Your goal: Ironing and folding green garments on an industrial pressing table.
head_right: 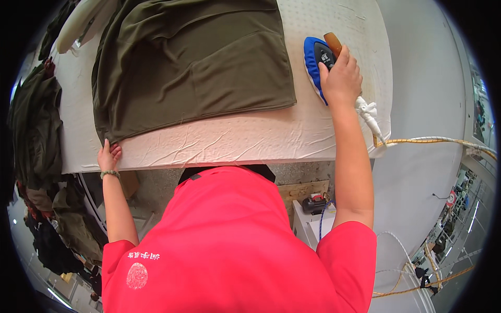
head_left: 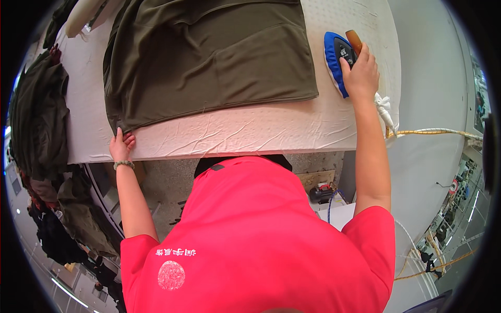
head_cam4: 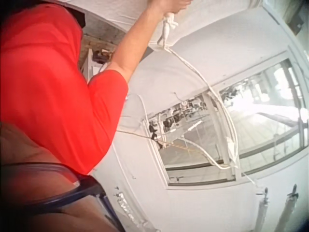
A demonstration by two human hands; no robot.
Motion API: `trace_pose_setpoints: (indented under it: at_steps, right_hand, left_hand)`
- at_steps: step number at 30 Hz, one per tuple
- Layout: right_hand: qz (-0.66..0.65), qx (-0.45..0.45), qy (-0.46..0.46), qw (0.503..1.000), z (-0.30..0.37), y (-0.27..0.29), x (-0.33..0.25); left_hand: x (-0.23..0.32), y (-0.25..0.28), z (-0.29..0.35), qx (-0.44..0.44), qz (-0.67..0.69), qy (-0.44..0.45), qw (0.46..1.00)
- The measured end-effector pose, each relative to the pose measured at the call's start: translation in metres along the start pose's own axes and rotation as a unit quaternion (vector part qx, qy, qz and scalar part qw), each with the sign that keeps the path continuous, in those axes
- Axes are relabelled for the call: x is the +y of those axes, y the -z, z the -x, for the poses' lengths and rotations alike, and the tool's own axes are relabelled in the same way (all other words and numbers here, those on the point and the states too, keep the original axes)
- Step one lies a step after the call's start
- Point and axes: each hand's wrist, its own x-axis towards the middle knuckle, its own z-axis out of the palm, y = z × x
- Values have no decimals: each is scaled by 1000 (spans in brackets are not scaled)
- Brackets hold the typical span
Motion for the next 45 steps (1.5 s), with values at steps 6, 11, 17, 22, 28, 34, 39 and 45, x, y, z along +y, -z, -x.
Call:
trace_pose_setpoints:
  at_steps: [6,11,17,22,28,34,39,45]
  right_hand:
    - [-78,-281,-93,952,-15,18,17]
    - [-248,-514,-225,790,-13,51,23]
    - [-210,-364,-51,906,37,110,-27]
    - [-162,-403,-66,898,74,101,-54]
    - [-149,-411,-23,899,80,111,-167]
    - [-213,-450,106,861,78,123,-374]
    - [-258,-438,159,846,83,143,-482]
    - [-166,-458,98,868,76,136,-424]
  left_hand:
    - [0,10,8,-6,6,15,1000]
    - [-4,20,0,7,26,9,1000]
    - [25,23,-3,-37,-54,10,998]
    - [43,33,-7,-155,-146,29,977]
    - [27,55,-12,-192,-17,-43,980]
    - [15,38,-4,-203,20,-69,977]
    - [11,34,-5,-192,-14,-104,976]
    - [10,39,-8,-173,-24,-145,974]
